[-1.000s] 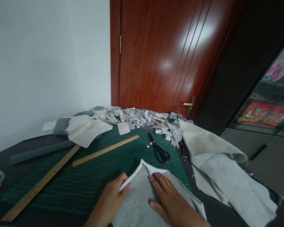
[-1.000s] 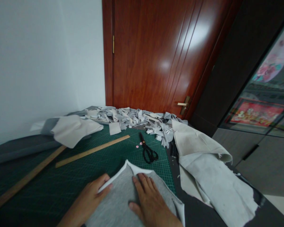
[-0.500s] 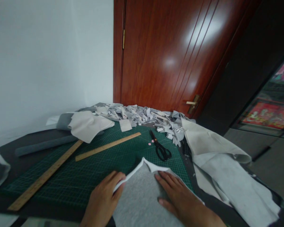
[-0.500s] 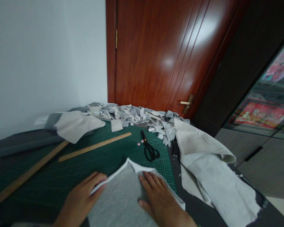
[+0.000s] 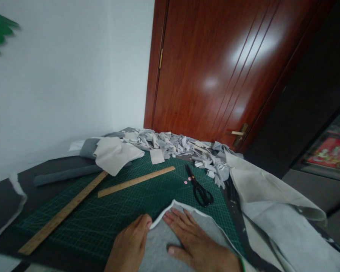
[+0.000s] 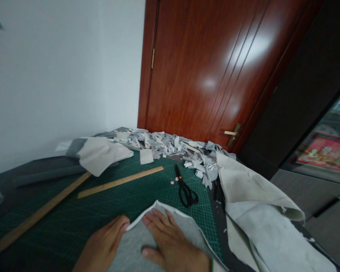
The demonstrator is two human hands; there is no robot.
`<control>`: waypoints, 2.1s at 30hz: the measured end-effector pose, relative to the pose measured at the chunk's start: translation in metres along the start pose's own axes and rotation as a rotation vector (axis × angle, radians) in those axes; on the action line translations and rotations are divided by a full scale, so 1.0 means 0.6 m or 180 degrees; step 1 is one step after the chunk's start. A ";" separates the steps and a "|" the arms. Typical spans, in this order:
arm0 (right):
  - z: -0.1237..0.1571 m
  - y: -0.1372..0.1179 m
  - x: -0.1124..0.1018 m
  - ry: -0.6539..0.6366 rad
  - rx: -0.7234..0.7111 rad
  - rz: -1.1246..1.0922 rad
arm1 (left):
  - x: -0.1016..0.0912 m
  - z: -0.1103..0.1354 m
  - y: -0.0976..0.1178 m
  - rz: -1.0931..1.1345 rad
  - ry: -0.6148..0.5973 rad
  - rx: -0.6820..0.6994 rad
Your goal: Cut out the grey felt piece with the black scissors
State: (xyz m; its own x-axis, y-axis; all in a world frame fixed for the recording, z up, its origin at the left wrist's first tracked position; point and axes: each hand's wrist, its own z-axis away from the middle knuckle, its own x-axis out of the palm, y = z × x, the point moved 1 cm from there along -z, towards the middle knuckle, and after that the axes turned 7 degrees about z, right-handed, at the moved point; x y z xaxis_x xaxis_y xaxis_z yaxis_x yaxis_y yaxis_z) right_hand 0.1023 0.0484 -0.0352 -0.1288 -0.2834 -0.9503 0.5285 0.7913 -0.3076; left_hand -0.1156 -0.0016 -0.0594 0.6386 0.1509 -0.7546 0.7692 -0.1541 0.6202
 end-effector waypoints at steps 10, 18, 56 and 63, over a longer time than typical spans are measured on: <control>-0.009 0.046 -0.001 0.0462 0.0474 0.0448 | -0.007 0.000 -0.012 0.0350 -0.0089 -0.0320; -0.014 0.040 0.000 0.0202 0.0682 0.0615 | -0.034 0.007 -0.018 0.0032 -0.0064 -0.0591; -0.025 -0.065 0.005 0.0085 -0.0851 0.0913 | -0.046 0.032 -0.024 -0.0162 0.0270 -0.0701; -0.040 -0.025 0.019 0.0292 -0.0327 0.0453 | -0.072 0.032 -0.027 0.0593 -0.0120 -0.0802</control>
State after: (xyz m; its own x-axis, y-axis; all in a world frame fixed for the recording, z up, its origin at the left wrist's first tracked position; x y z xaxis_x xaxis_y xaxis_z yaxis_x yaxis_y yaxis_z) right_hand 0.0729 0.0464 -0.0426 -0.1373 -0.1179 -0.9835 0.4590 0.8723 -0.1686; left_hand -0.1560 -0.0241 -0.0410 0.7713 0.1057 -0.6276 0.6235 0.0719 0.7785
